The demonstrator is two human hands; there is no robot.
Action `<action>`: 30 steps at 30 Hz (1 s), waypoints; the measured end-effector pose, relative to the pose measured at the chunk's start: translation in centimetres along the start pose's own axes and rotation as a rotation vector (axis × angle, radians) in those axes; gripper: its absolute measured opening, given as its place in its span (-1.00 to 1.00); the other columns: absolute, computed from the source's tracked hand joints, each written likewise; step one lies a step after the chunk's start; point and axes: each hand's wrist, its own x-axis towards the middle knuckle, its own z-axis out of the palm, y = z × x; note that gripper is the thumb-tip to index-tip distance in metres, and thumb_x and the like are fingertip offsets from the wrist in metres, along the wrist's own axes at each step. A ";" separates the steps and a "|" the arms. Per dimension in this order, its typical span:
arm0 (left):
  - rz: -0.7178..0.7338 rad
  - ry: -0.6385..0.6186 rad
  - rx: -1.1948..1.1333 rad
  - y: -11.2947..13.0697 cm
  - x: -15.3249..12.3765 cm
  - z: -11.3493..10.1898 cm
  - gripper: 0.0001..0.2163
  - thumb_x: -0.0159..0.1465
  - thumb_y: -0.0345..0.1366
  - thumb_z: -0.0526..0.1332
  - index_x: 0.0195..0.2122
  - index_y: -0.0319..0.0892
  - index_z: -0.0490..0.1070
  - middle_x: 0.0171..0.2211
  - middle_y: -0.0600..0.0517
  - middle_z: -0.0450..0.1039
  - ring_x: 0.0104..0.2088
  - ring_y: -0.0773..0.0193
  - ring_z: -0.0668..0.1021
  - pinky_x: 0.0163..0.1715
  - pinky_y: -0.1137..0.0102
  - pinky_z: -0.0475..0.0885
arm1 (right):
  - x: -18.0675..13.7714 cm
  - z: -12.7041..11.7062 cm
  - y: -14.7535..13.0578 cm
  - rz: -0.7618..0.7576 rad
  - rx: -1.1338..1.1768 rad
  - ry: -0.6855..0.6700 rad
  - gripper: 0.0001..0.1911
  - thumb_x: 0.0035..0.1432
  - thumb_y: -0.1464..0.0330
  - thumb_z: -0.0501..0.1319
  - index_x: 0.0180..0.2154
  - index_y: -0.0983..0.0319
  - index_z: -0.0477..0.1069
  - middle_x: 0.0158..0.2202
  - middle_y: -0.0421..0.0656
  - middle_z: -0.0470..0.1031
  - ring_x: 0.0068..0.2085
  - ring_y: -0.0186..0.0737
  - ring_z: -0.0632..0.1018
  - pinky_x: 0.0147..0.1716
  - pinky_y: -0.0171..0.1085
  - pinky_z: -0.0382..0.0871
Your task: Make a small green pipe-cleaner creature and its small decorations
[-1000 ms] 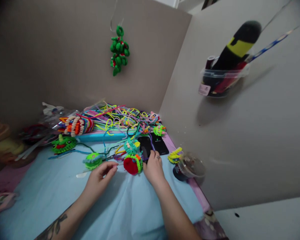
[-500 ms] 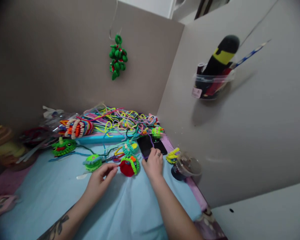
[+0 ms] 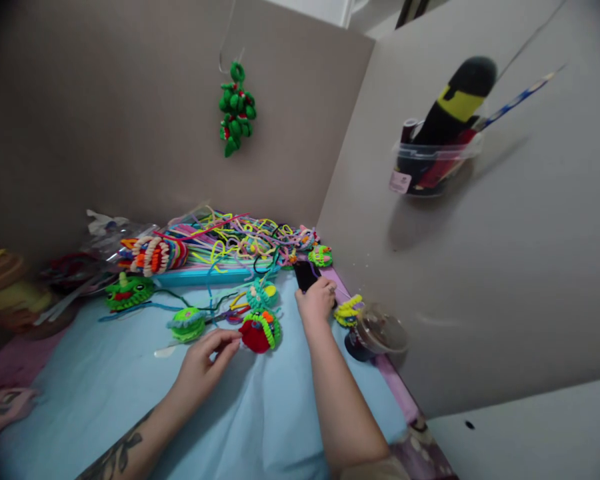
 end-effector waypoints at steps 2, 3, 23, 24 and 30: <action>-0.026 0.018 -0.011 -0.1 0.1 0.0 -0.81 0.26 -0.23 0.12 -0.27 -0.17 0.48 -0.32 -0.03 0.51 -0.34 0.23 0.50 -0.35 0.39 0.37 | 0.1 0.6 -0.3 0.004 0.010 -0.007 -0.45 -0.05 0.26 0.26 -0.07 0.45 0.20 -0.07 0.30 0.26 -0.11 0.22 0.45 -0.15 -0.02 0.31; -0.049 0.031 -0.020 -0.2 0.2 -0.1 -0.81 0.25 -0.22 0.13 -0.27 -0.18 0.49 -0.32 -0.04 0.51 -0.34 0.22 0.50 -0.34 0.38 0.37 | 0.1 0.8 -0.3 0.005 0.011 -0.015 -0.43 -0.05 0.27 0.27 -0.05 0.44 0.20 -0.03 0.32 0.24 -0.10 0.22 0.45 -0.14 0.00 0.30; -0.555 0.188 -0.783 -0.3 1.6 -1.1 -0.73 -0.02 -0.17 0.39 -0.44 -0.26 0.43 -0.54 0.12 0.38 -0.56 0.46 0.38 -0.53 0.54 0.30 | -10.6 -2.2 -5.5 -1.035 0.803 -0.098 -0.79 0.20 0.49 0.11 -0.16 0.20 0.43 -0.27 -0.09 0.51 -0.23 -0.18 0.48 -0.19 -0.17 0.41; -0.562 0.184 -0.782 -0.1 1.6 -1.1 -0.73 -0.02 -0.16 0.39 -0.45 -0.26 0.43 -0.55 0.12 0.38 -0.57 0.46 0.37 -0.53 0.54 0.30 | -10.5 -2.3 -5.4 -1.032 0.796 -0.081 -0.80 0.20 0.50 0.12 -0.16 0.20 0.44 -0.28 -0.10 0.52 -0.23 -0.17 0.48 -0.20 -0.16 0.41; -0.590 0.166 -0.791 0.8 1.5 -1.1 -0.73 -0.05 -0.16 0.40 -0.47 -0.26 0.45 -0.56 0.11 0.39 -0.55 0.43 0.39 -0.52 0.52 0.32 | -10.3 -2.6 -4.9 -1.028 0.770 -0.053 -0.79 0.18 0.51 0.15 -0.16 0.19 0.44 -0.28 -0.12 0.54 -0.24 -0.17 0.46 -0.22 -0.16 0.39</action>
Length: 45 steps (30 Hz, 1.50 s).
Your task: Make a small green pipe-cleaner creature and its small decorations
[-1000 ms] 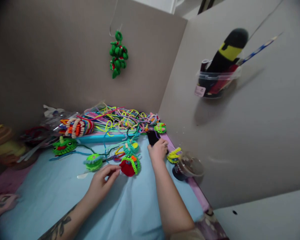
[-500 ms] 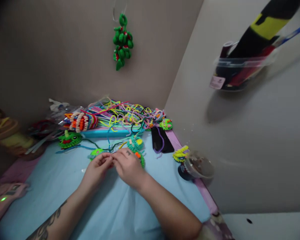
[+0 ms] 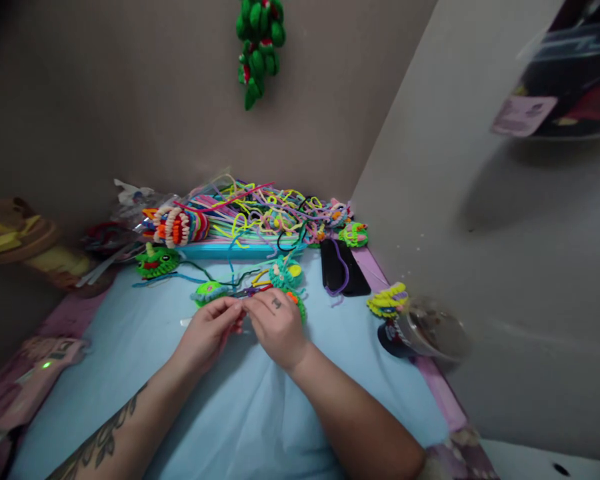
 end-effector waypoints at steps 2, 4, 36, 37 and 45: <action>0.012 -0.016 -0.002 -0.1 0.0 0.0 -0.73 -0.05 -0.18 0.41 -0.45 -0.26 0.46 -0.56 0.11 0.39 -0.55 0.43 0.39 -0.53 0.51 0.33 | 0.0 0.0 0.0 0.011 -0.014 0.004 -0.80 0.18 0.50 0.15 -0.17 0.20 0.44 -0.28 -0.11 0.54 -0.24 -0.16 0.46 -0.22 -0.16 0.38; 0.043 -0.027 0.004 -0.4 0.1 0.0 -0.74 -0.04 -0.19 0.40 -0.43 -0.27 0.47 -0.56 0.10 0.40 -0.56 0.43 0.39 -0.53 0.52 0.33 | 0.1 0.0 0.1 0.030 -0.024 0.002 -0.82 0.19 0.49 0.13 -0.18 0.21 0.44 -0.28 -0.10 0.54 -0.23 -0.15 0.46 -0.21 -0.14 0.37; 0.358 -0.032 0.556 1.0 -0.7 -0.2 -0.80 0.19 -0.17 0.20 -0.46 -0.18 0.48 -0.57 0.06 0.36 -0.56 0.34 0.39 -0.54 0.47 0.28 | 0.4 -0.9 -1.1 0.260 0.348 0.067 -0.89 0.17 0.42 0.17 -0.25 0.19 0.46 -0.34 -0.16 0.50 -0.24 -0.22 0.46 -0.20 -0.19 0.32; 0.296 -0.090 0.527 1.0 -0.5 -0.3 -0.77 0.18 -0.15 0.20 -0.48 -0.20 0.46 -0.60 0.09 0.33 -0.58 0.35 0.37 -0.55 0.48 0.27 | 0.4 -1.0 -0.9 0.230 0.366 0.049 -0.87 0.18 0.42 0.17 -0.24 0.18 0.47 -0.34 -0.16 0.50 -0.25 -0.23 0.47 -0.19 -0.19 0.33; 0.068 -0.283 0.426 0.9 -0.2 -1.1 -0.72 0.09 -0.09 0.28 -0.55 -0.23 0.41 -0.67 0.10 0.31 -0.62 0.39 0.34 -0.58 0.50 0.22 | 1.1 -1.7 0.8 0.064 0.472 -0.088 -0.91 0.17 0.36 0.21 -0.31 0.17 0.51 -0.43 -0.19 0.53 -0.33 -0.25 0.49 -0.24 -0.18 0.37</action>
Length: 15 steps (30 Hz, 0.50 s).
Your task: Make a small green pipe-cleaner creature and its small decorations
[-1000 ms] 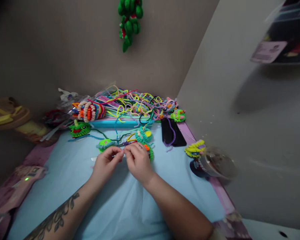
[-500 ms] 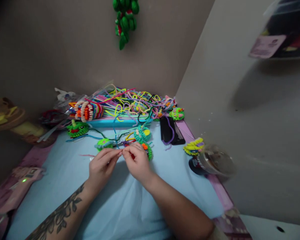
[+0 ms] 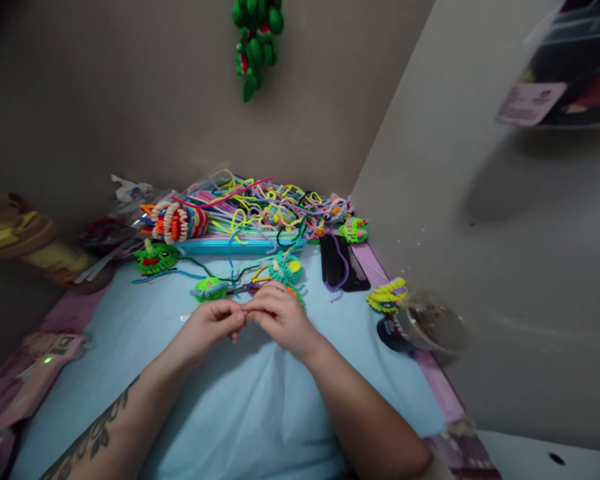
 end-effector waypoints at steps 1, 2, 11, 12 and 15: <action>-0.004 -0.014 -0.008 0.0 0.0 0.0 -0.71 0.08 -0.08 0.28 -0.56 -0.23 0.40 -0.67 0.11 0.31 -0.62 0.39 0.34 -0.58 0.50 0.22 | 0.0 -0.1 0.0 -0.014 0.009 -0.016 -0.90 0.18 0.35 0.21 -0.31 0.17 0.50 -0.43 -0.19 0.54 -0.34 -0.26 0.50 -0.25 -0.19 0.38; -0.001 -0.021 -0.015 0.0 0.0 0.1 -0.70 0.08 -0.07 0.28 -0.56 -0.23 0.40 -0.67 0.11 0.30 -0.62 0.39 0.34 -0.58 0.50 0.21 | 0.1 -0.1 -0.1 -0.026 0.016 -0.027 -0.90 0.18 0.35 0.20 -0.32 0.17 0.50 -0.44 -0.19 0.54 -0.36 -0.27 0.50 -0.27 -0.20 0.39; 0.070 0.019 0.049 0.0 0.0 0.4 -0.68 0.12 -0.04 0.24 -0.54 -0.23 0.40 -0.67 0.12 0.25 -0.59 0.39 0.29 -0.56 0.50 0.16 | -0.3 0.1 -0.2 0.000 -0.008 0.001 -0.87 0.19 0.36 0.17 -0.37 0.20 0.48 -0.48 -0.19 0.51 -0.39 -0.29 0.50 -0.32 -0.27 0.40; 0.068 0.017 0.038 -0.1 0.0 0.4 -0.68 0.11 -0.04 0.25 -0.54 -0.23 0.39 -0.67 0.12 0.25 -0.59 0.39 0.29 -0.56 0.50 0.16 | -0.3 0.1 -0.3 0.008 0.000 0.001 -0.88 0.19 0.37 0.17 -0.37 0.20 0.48 -0.48 -0.19 0.51 -0.39 -0.29 0.50 -0.32 -0.27 0.40; 0.053 0.007 -0.010 -0.1 -0.1 0.5 -0.69 0.09 -0.05 0.28 -0.54 -0.23 0.39 -0.66 0.12 0.26 -0.60 0.40 0.29 -0.56 0.51 0.17 | -0.4 0.1 -0.4 0.026 0.019 0.003 -0.87 0.18 0.38 0.18 -0.39 0.21 0.47 -0.48 -0.18 0.49 -0.38 -0.29 0.50 -0.32 -0.27 0.40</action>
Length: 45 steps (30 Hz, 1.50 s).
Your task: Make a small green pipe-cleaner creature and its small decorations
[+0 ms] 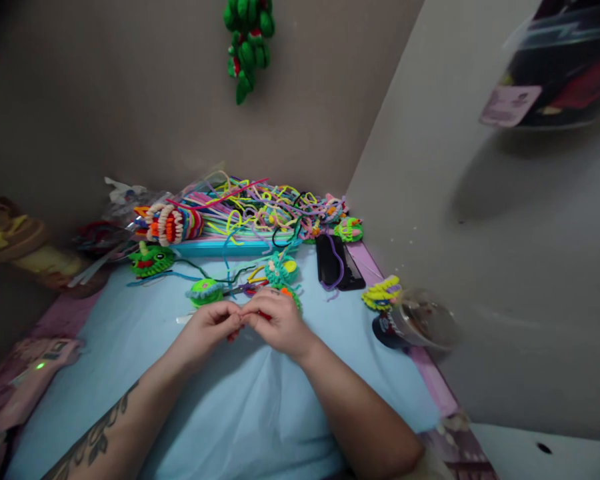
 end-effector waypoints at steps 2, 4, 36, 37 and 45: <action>-0.013 -0.015 -0.029 0.0 0.0 0.1 -0.68 0.09 -0.05 0.28 -0.56 -0.22 0.38 -0.66 0.12 0.25 -0.61 0.41 0.29 -0.57 0.51 0.17 | 0.0 0.0 -0.1 0.006 0.011 0.007 -0.87 0.17 0.38 0.18 -0.41 0.21 0.46 -0.48 -0.18 0.48 -0.38 -0.29 0.49 -0.32 -0.28 0.39; -0.026 -0.025 -0.050 0.0 0.0 0.3 -0.66 0.08 -0.04 0.29 -0.59 -0.22 0.35 -0.67 0.13 0.24 -0.62 0.42 0.28 -0.59 0.51 0.17 | 0.0 0.1 -0.1 0.013 0.018 0.009 -0.86 0.17 0.38 0.17 -0.43 0.21 0.45 -0.49 -0.19 0.46 -0.39 -0.30 0.48 -0.33 -0.28 0.39; -0.013 0.130 0.048 0.4 0.2 -0.5 -0.75 0.11 -0.11 0.25 -0.49 -0.22 0.43 -0.63 0.12 0.28 -0.59 0.39 0.31 -0.58 0.51 0.21 | -0.2 0.9 0.1 -0.012 -0.417 -0.007 -0.91 0.20 0.41 0.12 -0.35 0.23 0.39 -0.34 -0.11 0.46 -0.23 -0.18 0.42 -0.20 -0.17 0.30; -0.045 0.121 -0.029 0.4 0.2 -0.4 -0.74 0.09 -0.10 0.28 -0.50 -0.22 0.41 -0.63 0.13 0.27 -0.60 0.40 0.31 -0.59 0.51 0.22 | -0.2 1.0 0.1 -0.002 -0.363 0.023 -0.91 0.19 0.41 0.13 -0.36 0.23 0.38 -0.36 -0.12 0.45 -0.24 -0.19 0.42 -0.21 -0.18 0.31; -0.195 0.027 -0.298 0.2 -0.2 0.3 -0.70 -0.03 -0.12 0.39 -0.45 -0.25 0.41 -0.61 0.15 0.31 -0.66 0.49 0.31 -0.67 0.56 0.11 | -0.3 1.3 -0.5 0.121 0.072 0.120 -0.94 0.14 0.40 0.20 -0.40 0.21 0.41 -0.42 -0.18 0.40 -0.30 -0.25 0.44 -0.27 -0.24 0.33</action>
